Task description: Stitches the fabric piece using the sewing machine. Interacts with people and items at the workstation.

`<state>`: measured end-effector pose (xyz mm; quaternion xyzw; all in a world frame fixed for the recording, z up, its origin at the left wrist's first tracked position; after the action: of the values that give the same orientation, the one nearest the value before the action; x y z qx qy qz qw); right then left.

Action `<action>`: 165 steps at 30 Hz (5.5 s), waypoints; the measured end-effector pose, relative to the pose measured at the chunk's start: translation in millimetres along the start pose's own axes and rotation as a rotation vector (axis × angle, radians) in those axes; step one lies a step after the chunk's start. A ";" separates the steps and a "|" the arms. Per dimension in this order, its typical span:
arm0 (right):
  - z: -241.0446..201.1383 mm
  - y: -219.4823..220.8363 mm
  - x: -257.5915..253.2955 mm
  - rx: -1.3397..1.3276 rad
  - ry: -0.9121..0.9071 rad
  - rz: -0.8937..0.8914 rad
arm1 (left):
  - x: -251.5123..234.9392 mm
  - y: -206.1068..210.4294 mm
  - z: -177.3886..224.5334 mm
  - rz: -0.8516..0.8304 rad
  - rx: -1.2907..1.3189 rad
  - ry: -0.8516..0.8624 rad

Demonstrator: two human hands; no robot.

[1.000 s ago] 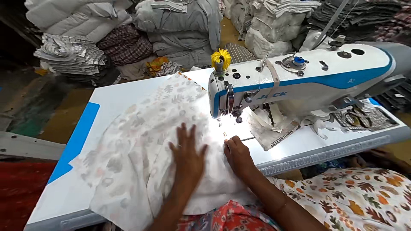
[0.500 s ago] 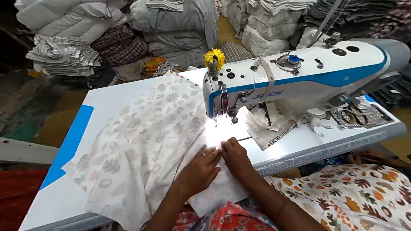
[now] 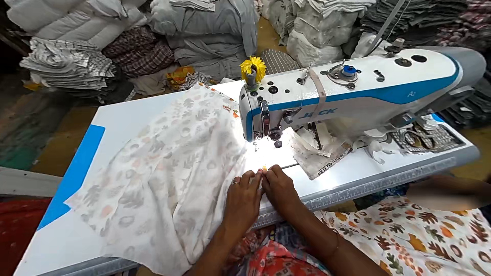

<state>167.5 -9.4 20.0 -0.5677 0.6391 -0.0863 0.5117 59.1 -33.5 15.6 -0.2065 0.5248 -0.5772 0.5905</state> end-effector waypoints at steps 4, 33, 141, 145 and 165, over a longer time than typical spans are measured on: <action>4.2 -0.2 -7.4 -0.061 0.115 -0.170 | -18.3 3.1 -31.6 0.033 0.168 0.039; 46.8 3.1 -50.0 -0.262 -0.234 -0.363 | -47.9 -2.5 -39.7 0.182 0.435 -0.112; -1.9 6.0 -5.2 0.023 0.078 -0.082 | -2.5 -26.9 28.3 -0.553 0.129 0.180; -2.8 3.2 -5.1 0.035 0.074 -0.104 | -0.6 -23.1 36.6 -0.315 0.056 0.263; 12.1 4.7 -44.1 -0.064 0.490 -0.645 | 17.7 -13.6 38.5 -0.025 0.072 0.543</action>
<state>166.2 33.7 35.7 -0.7174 0.5338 -0.3550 0.2728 82.0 -66.7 34.4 -0.0296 0.6406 -0.6370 0.4278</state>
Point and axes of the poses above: each hand's wrist, its own x-axis away from the middle knuckle, its own y-axis out of the palm, z = x × y, the point moved 7 cm from there along -x, towards the middle knuckle, and after that the axes turned 3 degrees about z, right-handed, at the moved point
